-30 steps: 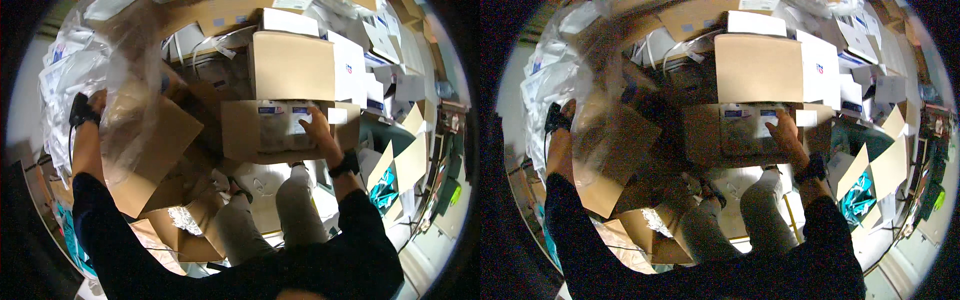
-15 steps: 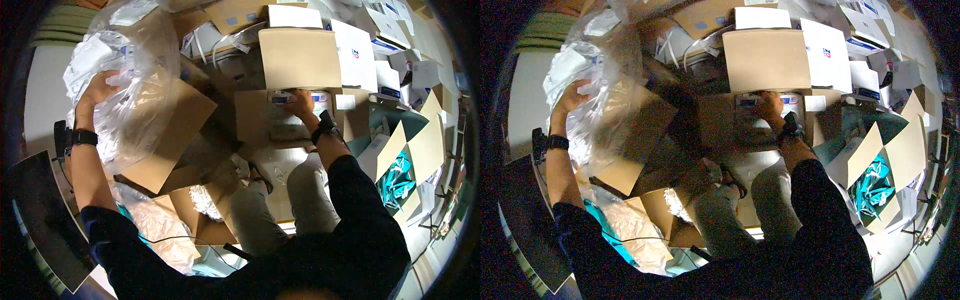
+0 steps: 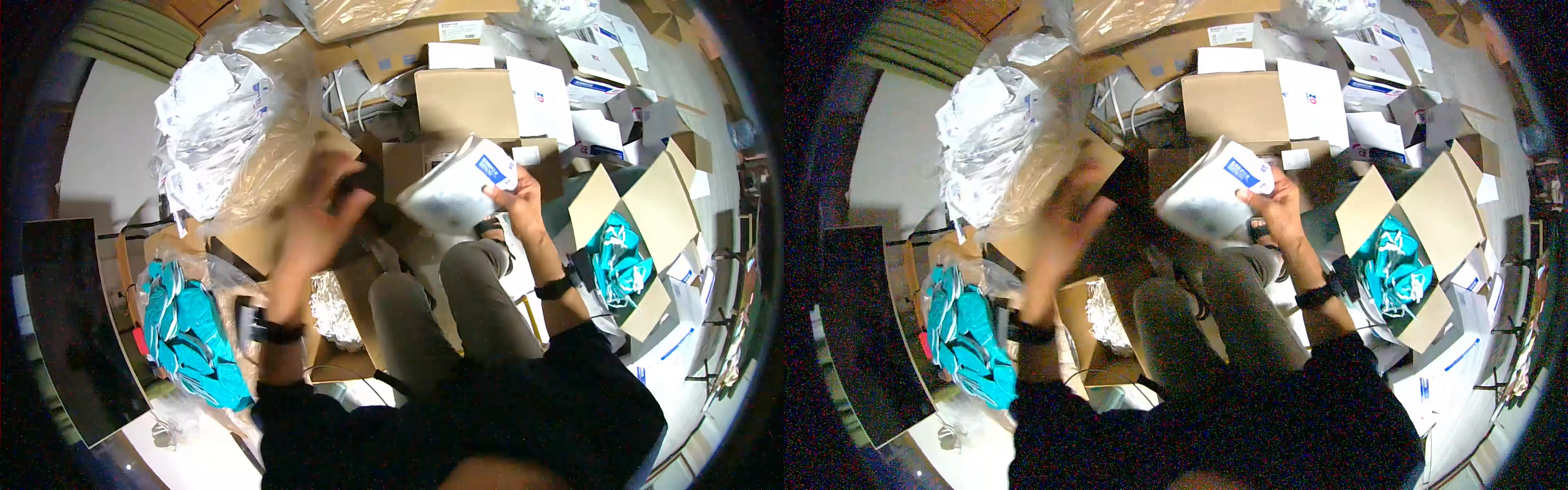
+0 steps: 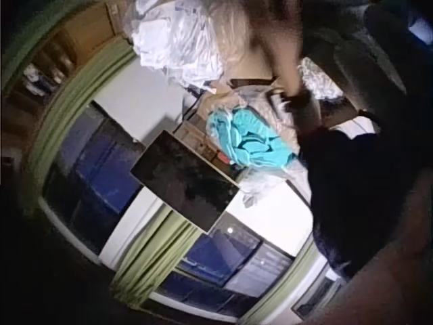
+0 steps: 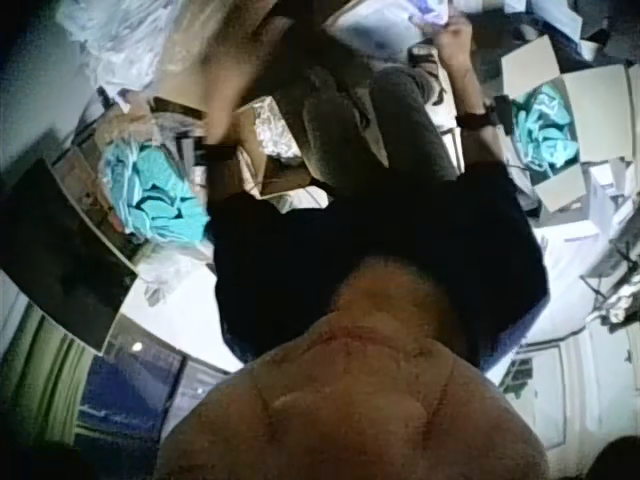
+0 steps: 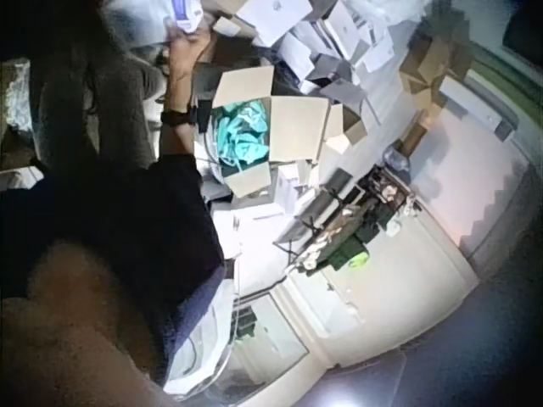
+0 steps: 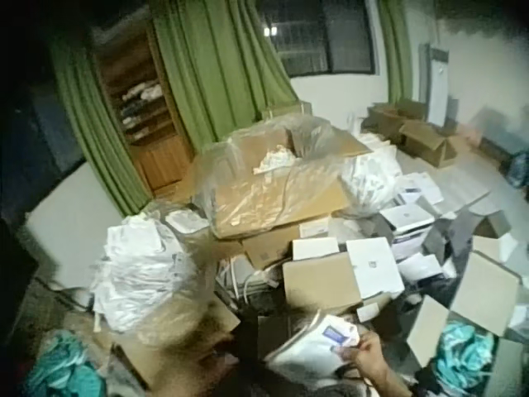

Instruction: The person is sorting and organizing various medical or hygiene supplies into boxes.

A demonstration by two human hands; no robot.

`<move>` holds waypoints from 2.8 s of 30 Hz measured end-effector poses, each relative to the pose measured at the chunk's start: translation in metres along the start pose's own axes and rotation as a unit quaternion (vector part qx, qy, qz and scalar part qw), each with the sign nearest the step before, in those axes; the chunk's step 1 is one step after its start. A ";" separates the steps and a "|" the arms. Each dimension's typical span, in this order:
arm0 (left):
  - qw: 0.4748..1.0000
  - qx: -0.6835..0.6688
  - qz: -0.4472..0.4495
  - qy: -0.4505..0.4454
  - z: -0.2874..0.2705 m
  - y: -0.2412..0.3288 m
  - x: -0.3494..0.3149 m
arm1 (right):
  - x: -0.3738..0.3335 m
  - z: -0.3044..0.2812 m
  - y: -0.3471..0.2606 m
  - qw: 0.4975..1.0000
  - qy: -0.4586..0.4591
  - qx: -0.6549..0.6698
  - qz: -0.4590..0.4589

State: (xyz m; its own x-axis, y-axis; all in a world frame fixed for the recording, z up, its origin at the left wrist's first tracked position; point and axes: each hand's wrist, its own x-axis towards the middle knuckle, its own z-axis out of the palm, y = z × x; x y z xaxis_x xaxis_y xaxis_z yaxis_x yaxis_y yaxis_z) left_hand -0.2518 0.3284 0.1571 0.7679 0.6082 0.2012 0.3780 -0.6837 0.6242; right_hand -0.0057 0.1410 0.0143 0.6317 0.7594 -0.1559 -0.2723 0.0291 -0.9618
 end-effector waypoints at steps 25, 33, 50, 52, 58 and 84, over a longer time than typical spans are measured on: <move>0.993 -0.115 -0.030 -0.014 0.112 0.156 -0.223 | -0.242 0.006 -0.048 0.957 -0.166 -0.188 -0.144; 0.989 0.078 0.050 0.112 0.120 0.154 -0.249 | -0.240 0.031 -0.019 0.977 -0.076 -0.194 -0.038; 0.961 -0.105 0.003 0.255 0.049 0.187 -0.286 | -0.235 0.010 0.044 0.951 -0.053 -0.259 0.160; 0.972 -0.090 -0.006 0.217 0.047 0.171 -0.277 | -0.231 -0.004 0.047 0.911 -0.109 -0.394 0.053; 0.987 -0.099 -0.044 0.122 0.056 0.136 -0.279 | -0.244 0.034 -0.053 0.925 -0.186 -0.280 -0.175; 0.993 -0.051 -0.062 0.083 0.102 0.117 -0.274 | -0.252 0.062 -0.036 0.938 -0.237 -0.253 -0.017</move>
State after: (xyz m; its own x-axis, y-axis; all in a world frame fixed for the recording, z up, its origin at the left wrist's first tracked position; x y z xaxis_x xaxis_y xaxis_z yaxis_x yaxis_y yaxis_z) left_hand -0.3654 0.0401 0.0981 0.6195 0.7493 0.2340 0.4037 -0.5597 0.7237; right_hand -0.2003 -0.0112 0.1018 0.2073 0.9707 -0.1216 0.1971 -0.1632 -0.9667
